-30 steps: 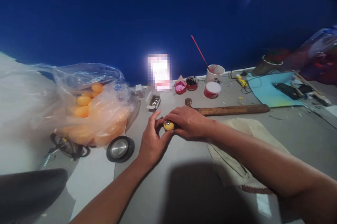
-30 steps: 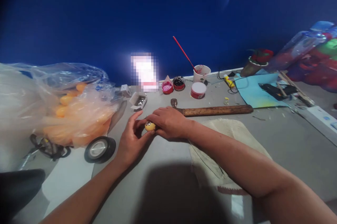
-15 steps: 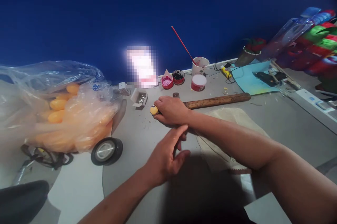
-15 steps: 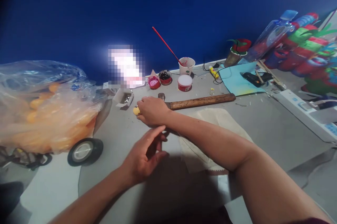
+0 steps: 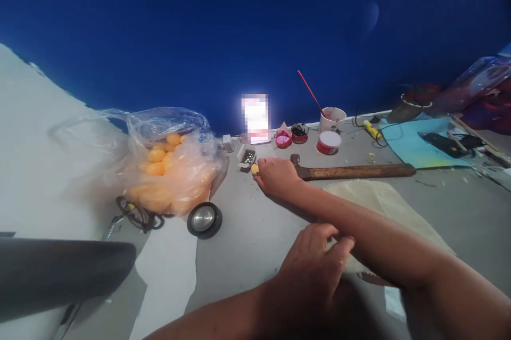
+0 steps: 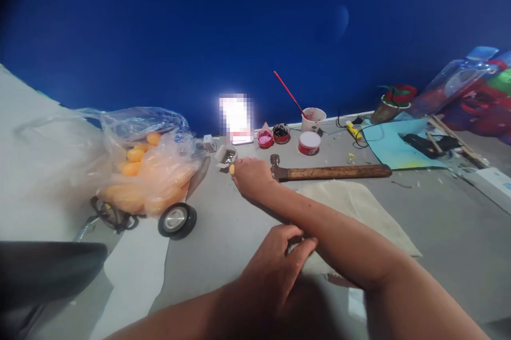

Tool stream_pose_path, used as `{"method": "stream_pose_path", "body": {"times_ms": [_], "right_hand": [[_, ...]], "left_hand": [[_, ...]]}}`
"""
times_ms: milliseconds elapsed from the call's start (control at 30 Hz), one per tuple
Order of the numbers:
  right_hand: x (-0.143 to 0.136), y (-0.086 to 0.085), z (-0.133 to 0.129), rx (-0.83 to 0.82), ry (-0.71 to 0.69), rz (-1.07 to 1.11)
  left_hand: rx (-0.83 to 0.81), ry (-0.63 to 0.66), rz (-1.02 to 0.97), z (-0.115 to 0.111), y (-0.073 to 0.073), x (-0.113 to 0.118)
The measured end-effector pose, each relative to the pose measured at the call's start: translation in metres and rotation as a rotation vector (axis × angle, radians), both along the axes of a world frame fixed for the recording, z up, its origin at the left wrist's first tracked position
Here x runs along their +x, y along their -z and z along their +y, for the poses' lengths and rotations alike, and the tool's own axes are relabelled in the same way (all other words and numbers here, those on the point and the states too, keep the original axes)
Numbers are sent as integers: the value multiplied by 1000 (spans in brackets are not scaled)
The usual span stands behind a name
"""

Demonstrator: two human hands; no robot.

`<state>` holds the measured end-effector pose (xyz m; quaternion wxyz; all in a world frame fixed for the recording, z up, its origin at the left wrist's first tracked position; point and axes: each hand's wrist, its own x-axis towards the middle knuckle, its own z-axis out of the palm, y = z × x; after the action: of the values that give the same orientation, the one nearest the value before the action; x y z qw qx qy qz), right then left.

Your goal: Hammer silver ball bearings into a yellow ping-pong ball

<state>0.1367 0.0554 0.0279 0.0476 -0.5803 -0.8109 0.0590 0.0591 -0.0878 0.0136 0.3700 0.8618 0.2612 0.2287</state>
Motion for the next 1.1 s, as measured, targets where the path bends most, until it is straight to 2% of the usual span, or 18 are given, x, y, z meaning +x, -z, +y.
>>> {"method": "stream_pose_path", "body": {"times_ms": [67, 133, 233, 267, 300, 367, 400, 500, 533, 700, 800, 900, 933, 1033, 1100], "right_hand": [[-4, 1, -1, 7, 6, -2], [-5, 3, -1, 13, 18, -7], [-5, 5, -1, 19, 30, -13], [-4, 6, -1, 22, 29, -13], [-3, 7, -2, 25, 26, -11], [0, 7, -4, 25, 12, -2], [2, 8, -5, 22, 5, 4], [7, 8, -7, 9, 3, 27], [8, 7, -7, 6, 8, 34], [14, 5, -6, -14, 30, 55], [17, 6, -4, -27, 18, 66], [16, 8, -4, -39, 6, 78], [16, 8, -4, -42, 3, 80], [14, 8, -5, -50, -1, 85], [13, 7, -5, -55, -1, 87]], "left_hand": [[131, -138, 81, -1, -2, 3], [131, -238, 124, -5, -2, 8], [69, -170, 33, -19, -1, 23], [64, -190, 8, -22, -1, 29], [92, -206, 8, -22, -2, 34], [194, -127, 45, -15, -7, 43], [230, -128, 84, -9, -11, 46], [189, -318, 216, 2, -22, 57], [160, -335, 227, 0, -23, 61], [113, -206, 85, -30, -12, 79], [189, -150, 63, -18, -11, 73], [233, -308, 172, 3, -12, 66], [244, -308, 191, 3, -10, 67], [236, -265, 137, -16, 5, 79], [225, -313, 80, -31, 14, 86]]}}
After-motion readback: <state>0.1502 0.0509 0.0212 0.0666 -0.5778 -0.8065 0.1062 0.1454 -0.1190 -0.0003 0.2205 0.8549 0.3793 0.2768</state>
